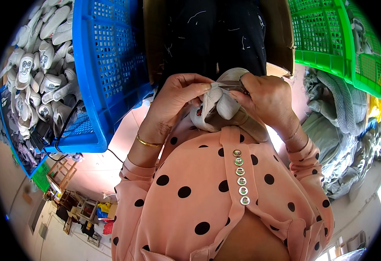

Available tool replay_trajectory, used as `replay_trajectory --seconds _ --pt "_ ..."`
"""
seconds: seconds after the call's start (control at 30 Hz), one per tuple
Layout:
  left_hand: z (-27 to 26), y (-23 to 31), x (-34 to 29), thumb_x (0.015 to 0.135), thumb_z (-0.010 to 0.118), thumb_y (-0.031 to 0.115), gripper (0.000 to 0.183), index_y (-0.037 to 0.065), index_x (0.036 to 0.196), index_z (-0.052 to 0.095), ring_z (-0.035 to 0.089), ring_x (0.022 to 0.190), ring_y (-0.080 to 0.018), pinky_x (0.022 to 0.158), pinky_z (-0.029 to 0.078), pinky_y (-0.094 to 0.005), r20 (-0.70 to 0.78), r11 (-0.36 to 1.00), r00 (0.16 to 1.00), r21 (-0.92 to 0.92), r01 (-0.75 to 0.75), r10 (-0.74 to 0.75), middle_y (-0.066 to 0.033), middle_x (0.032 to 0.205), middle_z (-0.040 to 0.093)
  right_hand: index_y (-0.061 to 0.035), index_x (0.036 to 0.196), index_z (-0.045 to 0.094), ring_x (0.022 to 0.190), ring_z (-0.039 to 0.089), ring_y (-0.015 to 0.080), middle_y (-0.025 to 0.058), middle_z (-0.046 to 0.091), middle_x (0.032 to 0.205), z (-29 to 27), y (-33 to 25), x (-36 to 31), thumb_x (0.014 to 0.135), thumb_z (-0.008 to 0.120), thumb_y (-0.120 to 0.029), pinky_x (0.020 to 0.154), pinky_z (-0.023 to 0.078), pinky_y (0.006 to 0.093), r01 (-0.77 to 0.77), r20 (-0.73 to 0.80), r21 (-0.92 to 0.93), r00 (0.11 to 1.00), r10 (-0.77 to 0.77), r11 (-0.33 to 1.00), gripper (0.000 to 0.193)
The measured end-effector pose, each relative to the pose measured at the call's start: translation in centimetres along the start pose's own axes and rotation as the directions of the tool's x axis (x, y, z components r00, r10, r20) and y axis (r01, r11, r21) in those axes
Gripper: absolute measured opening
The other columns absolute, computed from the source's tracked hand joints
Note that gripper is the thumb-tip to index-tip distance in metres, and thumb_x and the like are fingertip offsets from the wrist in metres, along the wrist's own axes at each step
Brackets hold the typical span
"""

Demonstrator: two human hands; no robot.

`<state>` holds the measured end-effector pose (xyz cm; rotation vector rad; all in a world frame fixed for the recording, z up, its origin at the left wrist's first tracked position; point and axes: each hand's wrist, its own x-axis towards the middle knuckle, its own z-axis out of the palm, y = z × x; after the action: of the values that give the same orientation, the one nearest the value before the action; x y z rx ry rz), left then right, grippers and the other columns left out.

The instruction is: The person sits on the floor and uses scissors to trim loose threads and excess fabric from the edges of white slippers. They handle the slippers one at a time, turning them over to access different sides, and place the finished items into a green basket.

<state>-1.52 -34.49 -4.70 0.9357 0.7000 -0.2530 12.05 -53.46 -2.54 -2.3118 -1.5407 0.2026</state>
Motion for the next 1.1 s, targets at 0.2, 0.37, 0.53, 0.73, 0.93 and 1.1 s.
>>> replay_trajectory --seconds 0.2,0.37,0.53,0.73,0.93,1.1 --pt "0.1 0.1 0.0 0.086 0.068 0.011 0.021 -0.001 0.102 0.07 0.06 0.063 -0.0064 0.06 0.047 -0.0169 -0.004 1.0 1.0 0.001 0.006 -0.006 -0.0052 0.08 0.07 -0.0093 0.072 0.052 0.053 0.059 0.0222 0.0036 0.054 0.058 0.2 0.0 0.0 0.083 0.068 -0.042 0.047 0.045 0.0331 0.023 0.008 -0.009 1.0 -0.023 1.0 0.038" --pt "0.2 0.3 -0.2 0.086 0.067 0.011 0.021 -0.001 0.102 0.07 0.06 0.064 -0.0065 0.06 0.047 -0.0168 -0.009 1.0 1.0 0.014 0.008 -0.008 -0.0059 0.082 0.07 -0.0091 0.072 0.052 0.051 0.058 0.0223 0.0036 0.054 0.057 -0.1 -0.3 0.1 0.083 0.068 -0.042 0.046 0.045 0.0334 0.007 0.045 -0.024 0.999 -0.006 1.0 0.038" --pt "0.2 0.0 0.1 0.086 0.066 0.011 0.022 -0.002 0.103 0.07 0.06 0.065 -0.0066 0.06 0.047 -0.0166 -0.014 1.0 1.0 0.019 0.017 -0.017 -0.0068 0.084 0.07 -0.0069 0.074 0.056 0.053 0.06 0.0237 0.0052 0.057 0.058 0.4 -0.1 -0.2 0.086 0.066 -0.042 0.046 0.045 0.033 -0.001 0.074 0.044 0.997 -0.002 0.999 0.038" --pt "0.3 0.0 0.2 0.086 0.066 0.011 0.021 -0.002 0.102 0.071 0.061 0.07 -0.0068 0.063 0.047 -0.017 0.045 0.999 0.999 0.041 -0.016 0.014 -0.0061 0.086 0.07 -0.0057 0.094 0.062 0.058 0.064 0.0272 0.0103 0.063 0.068 0.8 0.0 0.6 0.087 0.069 -0.038 0.052 0.049 0.0319 -0.242 0.036 0.677 0.954 0.297 0.695 0.034" --pt "0.6 0.9 0.0 0.084 0.064 0.005 0.028 -0.006 0.11 0.063 0.061 0.081 -0.0096 0.069 0.049 -0.0212 0.083 0.986 0.995 0.155 -0.059 0.047 -0.0087 0.094 0.066 -0.0034 0.086 0.06 0.059 0.062 0.025 0.0099 0.06 0.067 1.1 0.2 2.1 0.08 0.071 -0.021 0.056 0.049 0.0311 -0.183 0.191 0.525 0.977 0.094 0.831 0.023" --pt "0.9 2.9 0.3 0.081 0.062 0.001 0.031 0.001 0.112 0.056 0.063 0.089 -0.0094 0.078 0.05 -0.0219 0.136 0.944 0.985 0.299 -0.144 0.107 -0.007 0.099 0.067 -0.0013 0.086 0.06 0.057 0.057 0.0269 0.0136 0.058 0.067 -0.1 0.6 2.8 0.081 0.069 -0.015 0.056 0.046 0.0325 -0.33 0.316 0.623 0.936 0.157 0.709 0.017"
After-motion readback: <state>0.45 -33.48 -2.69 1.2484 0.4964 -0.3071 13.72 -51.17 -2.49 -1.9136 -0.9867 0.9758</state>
